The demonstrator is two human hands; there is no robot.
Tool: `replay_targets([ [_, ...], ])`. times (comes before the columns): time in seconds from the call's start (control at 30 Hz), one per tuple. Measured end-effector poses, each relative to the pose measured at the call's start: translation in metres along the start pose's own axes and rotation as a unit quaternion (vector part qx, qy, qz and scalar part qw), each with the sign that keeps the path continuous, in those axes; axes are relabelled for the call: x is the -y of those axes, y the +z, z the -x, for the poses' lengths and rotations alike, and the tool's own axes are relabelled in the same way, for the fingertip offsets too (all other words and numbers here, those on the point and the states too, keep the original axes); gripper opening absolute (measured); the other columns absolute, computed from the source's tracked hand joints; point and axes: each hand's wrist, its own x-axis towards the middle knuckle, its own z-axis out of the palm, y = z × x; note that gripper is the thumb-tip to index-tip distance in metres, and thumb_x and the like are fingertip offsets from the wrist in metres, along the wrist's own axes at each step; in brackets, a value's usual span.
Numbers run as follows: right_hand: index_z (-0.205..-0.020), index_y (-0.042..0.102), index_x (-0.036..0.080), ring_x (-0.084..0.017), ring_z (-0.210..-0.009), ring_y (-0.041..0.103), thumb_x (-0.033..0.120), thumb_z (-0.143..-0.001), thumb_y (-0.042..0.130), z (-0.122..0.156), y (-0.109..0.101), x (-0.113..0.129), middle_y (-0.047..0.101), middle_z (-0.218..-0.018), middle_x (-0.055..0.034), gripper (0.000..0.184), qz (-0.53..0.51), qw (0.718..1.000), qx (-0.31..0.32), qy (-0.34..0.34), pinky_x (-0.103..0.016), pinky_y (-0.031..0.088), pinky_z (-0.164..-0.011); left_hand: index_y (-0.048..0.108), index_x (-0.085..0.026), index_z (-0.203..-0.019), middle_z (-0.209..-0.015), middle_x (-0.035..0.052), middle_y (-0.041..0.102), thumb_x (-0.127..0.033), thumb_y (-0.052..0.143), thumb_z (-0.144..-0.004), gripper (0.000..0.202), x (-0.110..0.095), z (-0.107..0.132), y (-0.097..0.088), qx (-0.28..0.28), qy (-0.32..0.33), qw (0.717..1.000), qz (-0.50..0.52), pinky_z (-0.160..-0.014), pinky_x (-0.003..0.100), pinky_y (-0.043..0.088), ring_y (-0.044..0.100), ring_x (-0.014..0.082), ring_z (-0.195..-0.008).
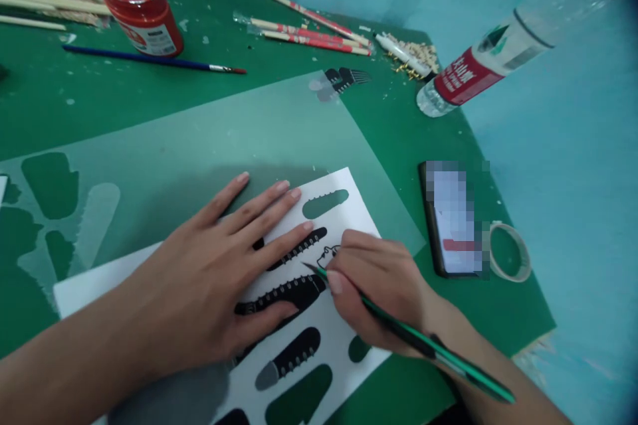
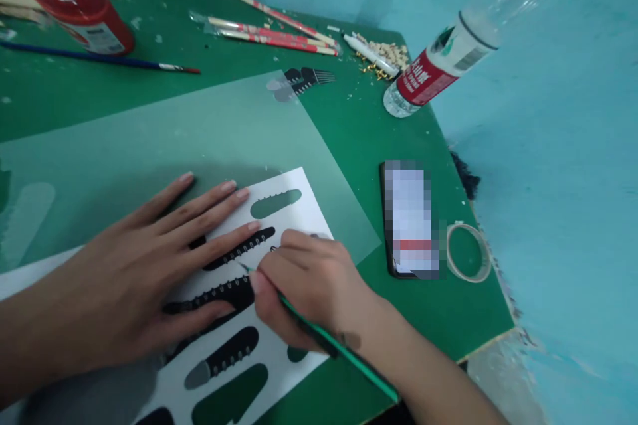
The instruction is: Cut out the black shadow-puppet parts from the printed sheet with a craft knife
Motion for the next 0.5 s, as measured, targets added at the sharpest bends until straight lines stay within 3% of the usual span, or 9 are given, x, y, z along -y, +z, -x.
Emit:
replay_targets([
  [0.13,-0.075,0.053,0.026,-0.018,-0.062,0.045,0.010,-0.109,0.050,0.000,0.007,0.009,0.056,-0.063,0.0019,0.038,0.033,0.999,0.030,-0.004,-0.034,0.038,-0.058,0.070,-0.016,-0.157,-0.175,0.0218,0.059,-0.063,0.058,-0.113,0.065,-0.015,0.002,0.005,-0.033,-0.017,0.999,-0.036,-0.138,0.065,0.044,0.060,0.0404,-0.161],
  [0.2,-0.072,0.052,0.025,-0.017,-0.060,0.042,0.007,-0.108,0.050,-0.001,0.009,0.009,0.054,-0.061,0.0020,0.040,0.033,0.999,0.039,-0.012,-0.034,0.038,-0.056,0.073,-0.015,-0.151,-0.170,0.0224,0.065,-0.063,0.055,-0.114,0.063,-0.013,0.003,0.003,-0.049,-0.014,0.998,-0.035,-0.134,0.063,0.049,0.065,0.0398,-0.157],
  [0.27,-0.072,0.053,0.025,-0.017,-0.060,0.040,0.005,-0.106,0.050,-0.001,0.009,0.008,0.054,-0.061,0.0017,0.040,0.030,0.999,0.036,-0.010,-0.034,0.038,-0.055,0.070,-0.020,-0.155,-0.175,0.0170,0.062,-0.060,0.053,-0.116,0.059,-0.005,0.003,0.001,-0.045,0.000,0.999,-0.020,-0.140,0.057,0.041,0.059,0.0365,-0.163],
  [0.37,-0.076,0.056,0.025,-0.018,-0.062,0.044,0.006,-0.107,0.051,-0.001,0.004,0.007,0.059,-0.063,0.0008,0.036,0.021,0.999,0.048,0.003,-0.033,0.041,-0.057,0.059,-0.030,-0.168,-0.190,0.0048,0.041,-0.060,0.057,-0.114,0.061,0.004,0.003,0.001,-0.008,0.023,1.000,0.000,-0.150,0.051,0.015,0.037,0.0329,-0.177],
  [0.43,-0.078,0.058,0.024,-0.019,-0.063,0.047,0.007,-0.107,0.052,-0.001,0.001,0.007,0.062,-0.065,-0.0001,0.034,0.019,0.998,0.061,0.002,-0.034,0.044,-0.059,0.054,-0.032,-0.172,-0.194,0.0032,0.032,-0.065,0.060,-0.112,0.069,0.004,0.002,0.003,0.004,0.020,1.000,-0.004,-0.150,0.049,0.005,0.028,0.0320,-0.180],
  [0.5,-0.080,0.059,0.024,-0.019,-0.062,0.046,0.007,-0.107,0.053,-0.001,0.000,0.006,0.063,-0.065,-0.0005,0.032,0.018,0.998,0.057,-0.001,-0.035,0.044,-0.060,0.055,-0.030,-0.170,-0.193,0.0071,0.035,-0.071,0.061,-0.110,0.073,0.001,0.002,0.005,-0.010,-0.005,1.000,-0.016,-0.151,0.050,0.005,0.031,0.0321,-0.179],
])
